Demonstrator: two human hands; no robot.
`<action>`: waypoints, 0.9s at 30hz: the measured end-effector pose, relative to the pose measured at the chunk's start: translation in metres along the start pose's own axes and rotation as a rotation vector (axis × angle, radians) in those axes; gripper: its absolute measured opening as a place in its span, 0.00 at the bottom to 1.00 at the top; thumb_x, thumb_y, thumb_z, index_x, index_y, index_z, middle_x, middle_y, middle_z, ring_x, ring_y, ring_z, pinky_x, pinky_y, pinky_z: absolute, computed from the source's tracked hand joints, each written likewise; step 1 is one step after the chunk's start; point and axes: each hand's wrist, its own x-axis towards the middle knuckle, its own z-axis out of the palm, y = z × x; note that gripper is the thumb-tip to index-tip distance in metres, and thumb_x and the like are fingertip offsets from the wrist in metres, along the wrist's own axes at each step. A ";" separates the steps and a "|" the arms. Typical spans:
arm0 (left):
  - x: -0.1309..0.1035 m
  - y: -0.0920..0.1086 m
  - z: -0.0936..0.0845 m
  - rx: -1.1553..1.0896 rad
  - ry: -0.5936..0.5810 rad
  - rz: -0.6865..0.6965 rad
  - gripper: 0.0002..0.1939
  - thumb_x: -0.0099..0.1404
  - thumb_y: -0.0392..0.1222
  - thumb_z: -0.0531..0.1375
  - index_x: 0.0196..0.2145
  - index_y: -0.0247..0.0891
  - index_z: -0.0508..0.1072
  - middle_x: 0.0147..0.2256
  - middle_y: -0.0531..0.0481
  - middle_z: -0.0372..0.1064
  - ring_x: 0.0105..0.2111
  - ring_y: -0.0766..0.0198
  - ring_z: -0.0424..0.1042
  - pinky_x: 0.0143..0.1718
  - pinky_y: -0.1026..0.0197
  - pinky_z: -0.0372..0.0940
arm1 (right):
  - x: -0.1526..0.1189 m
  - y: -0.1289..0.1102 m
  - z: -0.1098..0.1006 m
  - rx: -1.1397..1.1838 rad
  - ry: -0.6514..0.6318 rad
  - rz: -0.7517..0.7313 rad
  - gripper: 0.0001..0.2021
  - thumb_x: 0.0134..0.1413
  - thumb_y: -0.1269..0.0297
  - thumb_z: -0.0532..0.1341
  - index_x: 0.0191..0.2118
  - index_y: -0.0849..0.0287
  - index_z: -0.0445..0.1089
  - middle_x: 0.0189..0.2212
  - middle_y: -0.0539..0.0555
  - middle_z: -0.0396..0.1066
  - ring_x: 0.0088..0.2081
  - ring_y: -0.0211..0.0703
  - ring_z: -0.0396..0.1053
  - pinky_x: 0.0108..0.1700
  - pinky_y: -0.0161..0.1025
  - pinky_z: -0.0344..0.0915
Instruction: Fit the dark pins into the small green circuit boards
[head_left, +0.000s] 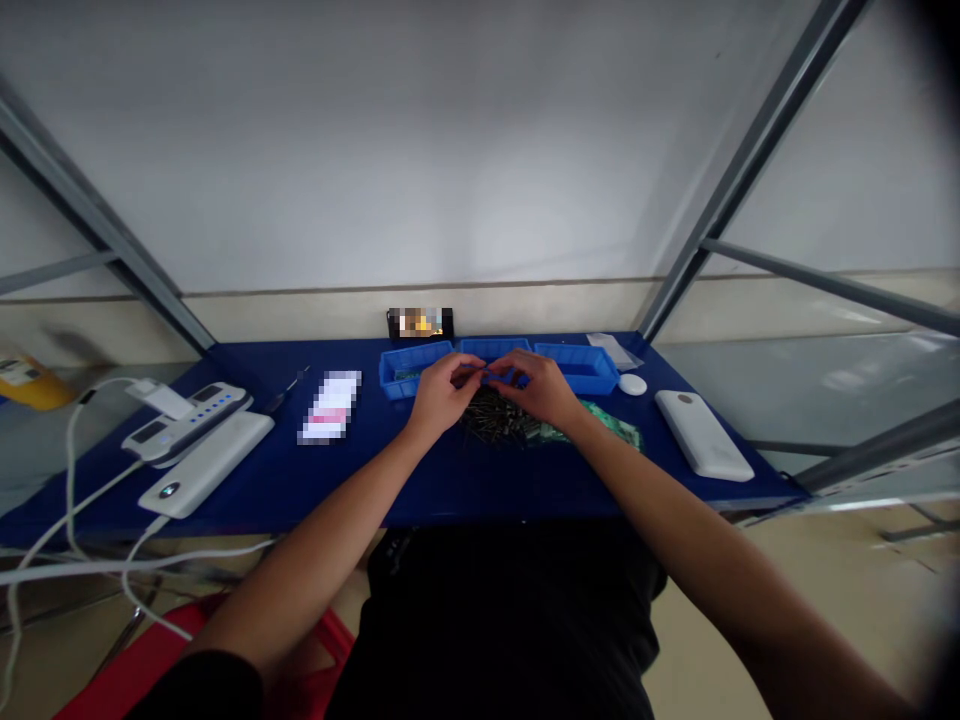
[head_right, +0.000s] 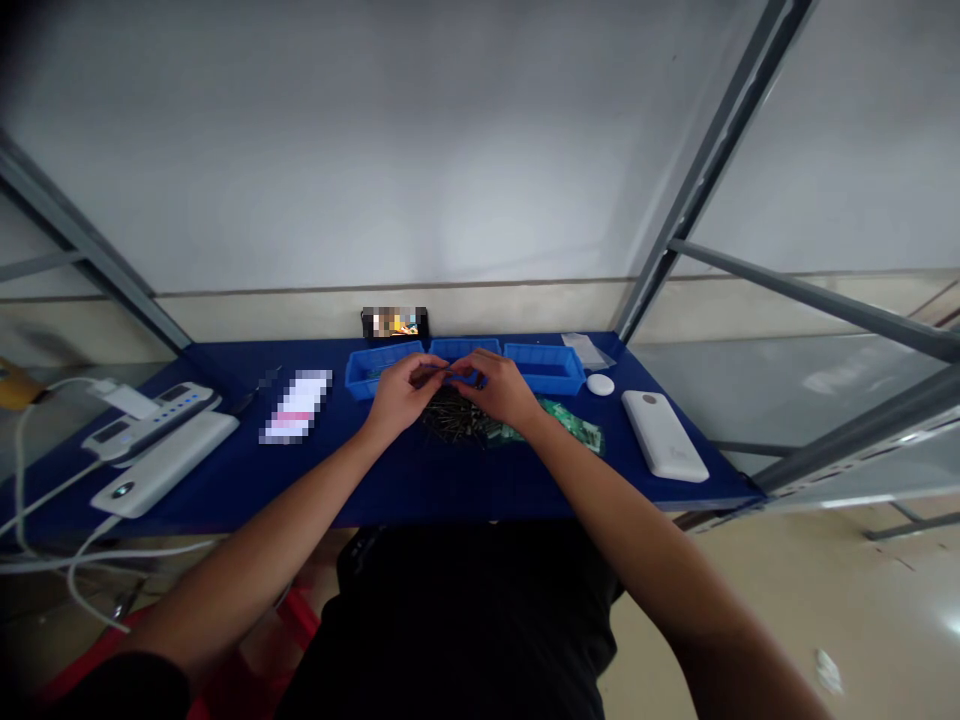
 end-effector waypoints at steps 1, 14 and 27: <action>0.000 0.000 0.000 0.000 0.004 -0.001 0.05 0.68 0.35 0.64 0.42 0.39 0.77 0.46 0.44 0.80 0.43 0.59 0.82 0.49 0.52 0.77 | 0.000 0.000 0.000 -0.002 0.001 0.009 0.08 0.62 0.63 0.67 0.46 0.50 0.78 0.43 0.52 0.79 0.36 0.40 0.75 0.42 0.42 0.76; 0.000 -0.001 -0.002 0.137 -0.055 0.008 0.06 0.70 0.37 0.63 0.42 0.42 0.80 0.44 0.48 0.82 0.45 0.56 0.82 0.51 0.50 0.75 | 0.001 0.003 -0.001 -0.048 0.071 0.044 0.05 0.64 0.64 0.65 0.42 0.49 0.79 0.40 0.52 0.80 0.38 0.43 0.77 0.42 0.44 0.77; 0.000 0.001 0.001 -0.075 -0.027 -0.049 0.13 0.70 0.43 0.66 0.51 0.41 0.74 0.48 0.45 0.81 0.46 0.57 0.82 0.51 0.52 0.76 | 0.000 0.004 0.002 -0.030 0.021 0.034 0.21 0.57 0.71 0.61 0.56 0.51 0.73 0.37 0.50 0.77 0.34 0.39 0.73 0.42 0.40 0.74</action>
